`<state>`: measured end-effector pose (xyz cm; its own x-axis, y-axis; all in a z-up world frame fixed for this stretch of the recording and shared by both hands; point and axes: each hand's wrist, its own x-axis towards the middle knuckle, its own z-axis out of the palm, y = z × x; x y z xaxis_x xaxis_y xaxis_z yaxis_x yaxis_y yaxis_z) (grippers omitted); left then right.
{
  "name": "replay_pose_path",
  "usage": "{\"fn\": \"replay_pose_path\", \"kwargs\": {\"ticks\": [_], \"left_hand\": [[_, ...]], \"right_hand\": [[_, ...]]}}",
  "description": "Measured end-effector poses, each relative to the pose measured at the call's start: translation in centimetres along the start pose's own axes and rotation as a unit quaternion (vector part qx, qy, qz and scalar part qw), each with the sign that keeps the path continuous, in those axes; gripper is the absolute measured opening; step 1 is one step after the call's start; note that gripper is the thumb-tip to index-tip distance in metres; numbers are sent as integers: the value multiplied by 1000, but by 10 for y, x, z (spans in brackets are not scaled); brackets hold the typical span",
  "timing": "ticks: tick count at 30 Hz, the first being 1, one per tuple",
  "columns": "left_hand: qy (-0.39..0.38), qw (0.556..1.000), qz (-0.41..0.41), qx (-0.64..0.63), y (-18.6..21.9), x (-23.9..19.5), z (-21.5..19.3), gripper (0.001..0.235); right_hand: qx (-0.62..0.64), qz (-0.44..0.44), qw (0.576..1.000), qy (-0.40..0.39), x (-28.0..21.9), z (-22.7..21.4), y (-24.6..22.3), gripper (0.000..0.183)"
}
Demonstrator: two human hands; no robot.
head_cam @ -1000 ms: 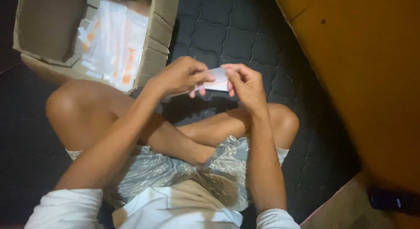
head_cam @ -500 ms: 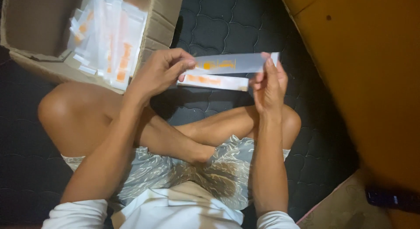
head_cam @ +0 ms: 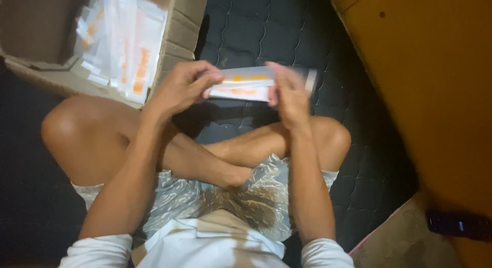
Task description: A person sits on a mat and folds individual plastic sleeves taken from a cardboard box.
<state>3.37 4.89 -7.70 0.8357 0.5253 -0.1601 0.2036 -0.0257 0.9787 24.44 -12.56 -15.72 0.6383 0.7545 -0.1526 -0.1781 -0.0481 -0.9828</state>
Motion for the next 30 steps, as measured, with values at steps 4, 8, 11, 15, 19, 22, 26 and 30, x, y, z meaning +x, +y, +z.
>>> {"fn": "replay_pose_path", "kwargs": {"ticks": [4,8,11,15,19,22,26,30], "left_hand": [[11,1000,-26,-11,-4,1,-7,14],[52,997,0,-54,-14,-2,-10,27],[81,992,44,-87,-22,2,-12,40],[96,992,66,-44,-78,20,8,27],[-16,998,50,-27,-63,29,49,42],[-87,995,41,-25,-52,30,52,50],[-56,992,40,-102,-38,20,26,59],[22,994,79,-66,-18,7,-10,39]], "right_hand": [[31,-60,997,28,-1,-25,-7,32],[93,-10,996,14,-15,-23,-11,29],[132,-9,991,11,-14,-21,-13,26],[166,-9,986,24,-12,-19,-13,27],[131,5,991,-2,-18,2,3,28],[88,24,995,-47,-23,14,6,32],[63,20,998,-15,-16,-11,6,30],[57,23,998,-6,-17,-28,-9,30]]}}
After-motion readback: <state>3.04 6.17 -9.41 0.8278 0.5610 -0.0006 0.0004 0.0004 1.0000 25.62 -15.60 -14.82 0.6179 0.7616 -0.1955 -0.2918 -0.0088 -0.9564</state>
